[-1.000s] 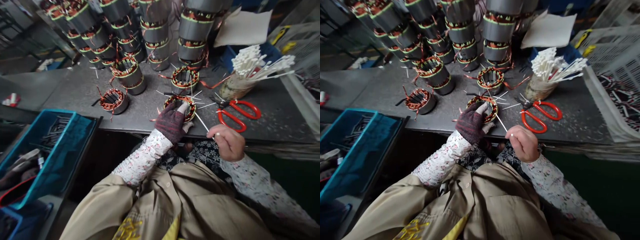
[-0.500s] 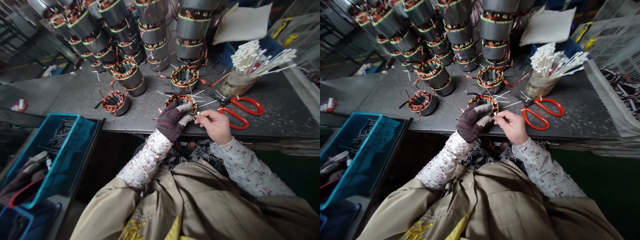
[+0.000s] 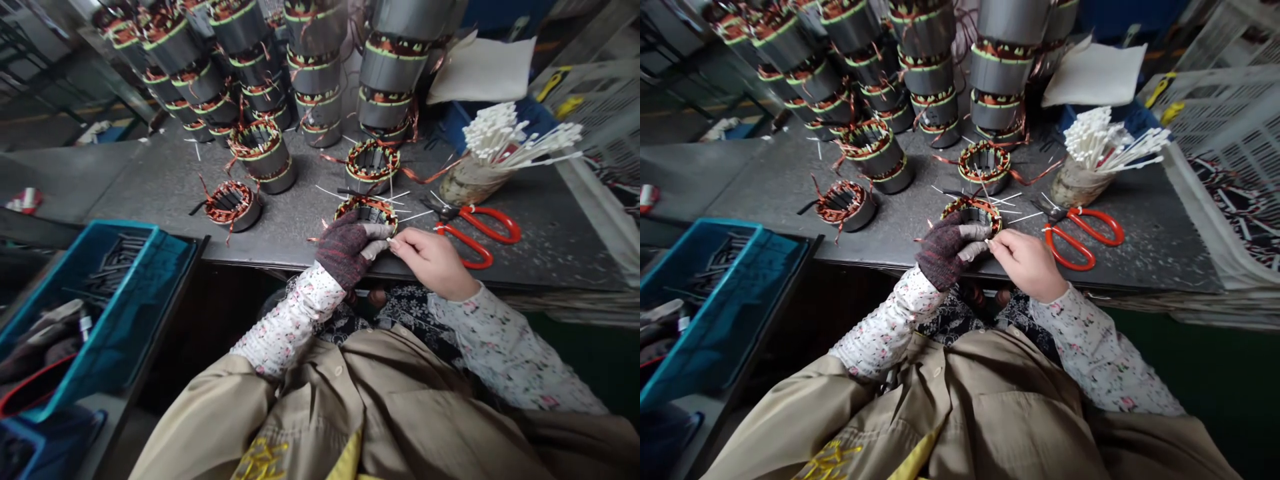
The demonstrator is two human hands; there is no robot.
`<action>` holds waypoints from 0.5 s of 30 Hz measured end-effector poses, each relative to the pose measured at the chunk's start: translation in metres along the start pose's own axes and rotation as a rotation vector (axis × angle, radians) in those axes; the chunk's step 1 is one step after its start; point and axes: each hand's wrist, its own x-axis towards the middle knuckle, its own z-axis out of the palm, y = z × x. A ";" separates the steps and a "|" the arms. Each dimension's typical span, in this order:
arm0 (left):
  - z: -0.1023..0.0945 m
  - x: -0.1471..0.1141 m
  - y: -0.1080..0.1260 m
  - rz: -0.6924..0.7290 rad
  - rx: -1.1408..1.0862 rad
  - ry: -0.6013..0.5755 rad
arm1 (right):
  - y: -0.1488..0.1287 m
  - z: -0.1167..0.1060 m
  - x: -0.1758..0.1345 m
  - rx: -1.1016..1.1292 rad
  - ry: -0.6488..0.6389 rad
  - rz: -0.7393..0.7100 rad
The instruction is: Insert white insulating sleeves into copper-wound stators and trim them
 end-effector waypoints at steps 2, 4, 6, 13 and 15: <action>0.000 0.000 -0.002 0.040 0.034 -0.034 | 0.004 0.001 0.001 -0.021 -0.008 0.032; 0.000 -0.001 -0.002 0.074 0.051 -0.053 | 0.005 -0.001 0.001 -0.018 0.015 0.043; -0.001 -0.002 -0.002 0.079 0.075 -0.066 | 0.002 -0.002 -0.001 -0.015 0.033 0.027; -0.004 -0.002 0.005 0.070 0.251 -0.149 | -0.020 -0.003 -0.011 -0.008 0.039 -0.093; -0.006 -0.002 0.008 0.069 0.266 -0.159 | -0.027 -0.010 -0.015 0.141 0.070 -0.028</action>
